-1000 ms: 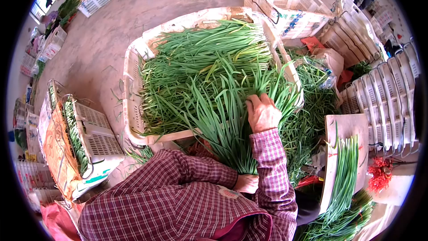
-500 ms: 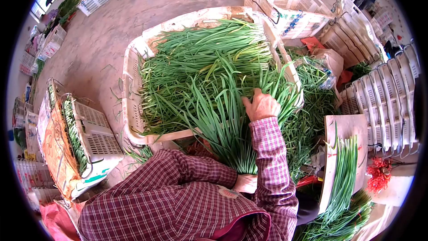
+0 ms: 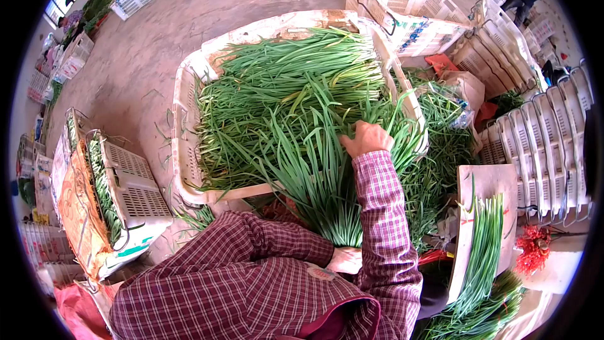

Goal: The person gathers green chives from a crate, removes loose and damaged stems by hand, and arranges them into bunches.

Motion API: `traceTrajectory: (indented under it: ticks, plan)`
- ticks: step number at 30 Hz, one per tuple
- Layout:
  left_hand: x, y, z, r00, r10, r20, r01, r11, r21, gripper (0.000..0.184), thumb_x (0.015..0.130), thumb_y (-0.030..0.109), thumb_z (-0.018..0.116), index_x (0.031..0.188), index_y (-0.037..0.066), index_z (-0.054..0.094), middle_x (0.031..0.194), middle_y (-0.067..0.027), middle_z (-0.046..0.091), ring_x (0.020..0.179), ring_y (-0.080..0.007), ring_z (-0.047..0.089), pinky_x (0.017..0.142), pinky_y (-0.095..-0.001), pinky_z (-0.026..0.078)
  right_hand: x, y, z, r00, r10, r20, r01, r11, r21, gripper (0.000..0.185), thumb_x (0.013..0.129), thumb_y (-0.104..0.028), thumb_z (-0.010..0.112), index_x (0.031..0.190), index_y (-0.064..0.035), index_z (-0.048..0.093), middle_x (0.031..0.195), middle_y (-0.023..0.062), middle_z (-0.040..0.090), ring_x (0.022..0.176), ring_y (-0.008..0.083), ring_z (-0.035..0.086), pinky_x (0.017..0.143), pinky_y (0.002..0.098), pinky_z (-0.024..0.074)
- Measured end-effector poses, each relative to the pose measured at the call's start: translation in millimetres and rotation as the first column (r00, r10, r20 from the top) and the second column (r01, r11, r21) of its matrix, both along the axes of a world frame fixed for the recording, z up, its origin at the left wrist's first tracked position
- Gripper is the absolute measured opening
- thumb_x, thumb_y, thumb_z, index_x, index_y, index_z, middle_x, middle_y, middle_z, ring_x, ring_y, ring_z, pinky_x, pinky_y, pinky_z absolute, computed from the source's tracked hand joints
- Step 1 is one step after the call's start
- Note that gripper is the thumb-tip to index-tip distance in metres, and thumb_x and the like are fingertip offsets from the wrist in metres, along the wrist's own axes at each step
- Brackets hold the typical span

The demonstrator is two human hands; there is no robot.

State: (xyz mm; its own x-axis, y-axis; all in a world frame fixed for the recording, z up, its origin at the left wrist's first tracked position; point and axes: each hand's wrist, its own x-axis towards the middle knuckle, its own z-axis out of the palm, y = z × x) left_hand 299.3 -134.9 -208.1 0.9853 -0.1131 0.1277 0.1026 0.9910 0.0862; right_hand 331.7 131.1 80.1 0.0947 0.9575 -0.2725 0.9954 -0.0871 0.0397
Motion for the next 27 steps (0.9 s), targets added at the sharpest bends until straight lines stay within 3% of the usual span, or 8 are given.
traceTrajectory:
  ticks: [1, 3, 5, 8, 14, 21, 23, 27]
  plan:
    - [-2.8, 6.2, 11.8, 0.995, 0.072, 0.075, -0.094, 0.925, 0.368, 0.045, 0.098, 0.015, 0.033, 0.14, -0.001, 0.031, 0.152, -0.0045, 0.026, 0.138, -0.0171, 0.024, 0.118, -0.0334, 0.015, -1.2, 3.7, 2.0, 1.0, -0.022, -0.016, 0.021, 0.997, -0.073, 0.048, 0.082, -0.057, 0.063, 0.097, -0.0109, 0.065, 0.073, 0.0027, 0.063, 0.063, 0.0112, 0.061, 0.056, 0.0305, 0.0499]
    - [-8.7, 20.7, 38.5, 0.956, 0.108, 0.271, -0.292, 0.392, 0.873, 0.044, 0.097, 0.012, 0.035, 0.139, -0.002, 0.033, 0.152, -0.0064, 0.026, 0.139, -0.0174, 0.023, 0.118, -0.0334, 0.014, -0.6, 12.6, -2.4, 1.0, -0.015, -0.017, 0.013, 0.996, -0.093, 0.049, 0.082, -0.057, 0.063, 0.1, -0.011, 0.065, 0.078, 0.0034, 0.064, 0.067, 0.0127, 0.063, 0.059, 0.0318, 0.051]
    - [-12.7, 30.2, 60.5, 0.903, -0.006, 0.43, -0.404, -0.36, 0.841, 0.044, 0.096, 0.009, 0.037, 0.138, -0.003, 0.035, 0.152, -0.0083, 0.026, 0.14, -0.0178, 0.021, 0.119, -0.0334, 0.013, -1.0, 18.9, -2.4, 1.0, -0.006, -0.019, 0.004, 0.994, -0.113, 0.05, 0.082, -0.057, 0.063, 0.102, -0.0112, 0.065, 0.083, 0.0041, 0.066, 0.072, 0.0142, 0.064, 0.062, 0.0331, 0.0522]
    - [-14.1, 32.6, 73.4, 0.782, -0.022, 0.623, -0.5, -0.62, 0.604, 0.035, 0.089, 0.004, 0.043, 0.124, -0.003, 0.05, 0.137, -0.0102, 0.045, 0.129, -0.0218, 0.038, 0.115, -0.0363, 0.021, -5.2, 25.3, 8.6, 1.0, 0.024, 0.015, -0.021, 0.985, -0.171, 0.054, 0.082, -0.056, 0.063, 0.115, -0.0122, 0.063, 0.099, 0.0051, 0.068, 0.092, 0.017, 0.066, 0.079, 0.0337, 0.0535]
    - [-4.6, 13.0, 11.8, 0.884, -0.137, 0.448, -0.452, -0.498, 0.74, 0.007, 0.076, 0.008, 0.053, 0.081, 0.004, 0.056, 0.078, -0.0037, 0.053, 0.081, -0.0232, 0.051, 0.093, -0.0424, 0.035, -1.3, 31.8, 3.9, 0.996, -0.006, -0.084, -0.015, 0.97, -0.243, 0.051, 0.08, -0.056, 0.065, 0.12, -0.024, 0.062, 0.109, 0.0038, 0.066, 0.102, 0.019, 0.063, 0.086, 0.0357, 0.052]
    - [-16.2, 30.1, 73.3, 0.751, -0.246, 0.612, -0.325, -0.946, 0.018, 0.017, 0.069, 0.024, 0.055, 0.062, 0.01, 0.059, 0.062, -0.0021, 0.054, 0.072, -0.0227, 0.053, 0.087, -0.0397, 0.039, 9.4, 25.6, -4.7, 0.979, -0.069, -0.19, 0.039, 0.987, -0.157, 0.043, 0.081, -0.052, 0.065, 0.117, -0.0293, 0.064, 0.112, 0.0035, 0.066, 0.103, 0.0211, 0.062, 0.088, 0.0344, 0.051]
    - [-14.6, 24.5, 44.6, 0.785, -0.178, 0.593, -0.498, -0.751, 0.433, 0.015, 0.075, 0.022, 0.052, 0.077, 0.007, 0.052, 0.078, -0.0044, 0.05, 0.078, -0.0211, 0.048, 0.082, -0.0369, 0.035, 9.3, 24.5, -9.0, 0.977, -0.073, -0.199, 0.052, 0.993, -0.109, 0.039, 0.082, -0.05, 0.065, 0.115, -0.0286, 0.065, 0.108, 0.0046, 0.067, 0.1, 0.0214, 0.064, 0.085, 0.0342, 0.0521]
    - [-17.6, 34.2, 73.7, 0.838, -0.284, 0.466, -0.372, -0.922, 0.109, 0.016, 0.076, 0.022, 0.051, 0.078, 0.006, 0.05, 0.08, -0.0036, 0.049, 0.079, -0.0205, 0.048, 0.081, -0.0362, 0.035, 14.5, 21.5, -27.1, 0.973, -0.015, -0.232, 0.021, 1.0, 0.022, 0.032, 0.082, -0.047, 0.066, 0.105, -0.0249, 0.069, 0.097, 0.0033, 0.07, 0.089, 0.0203, 0.067, 0.079, 0.0343, 0.0538]
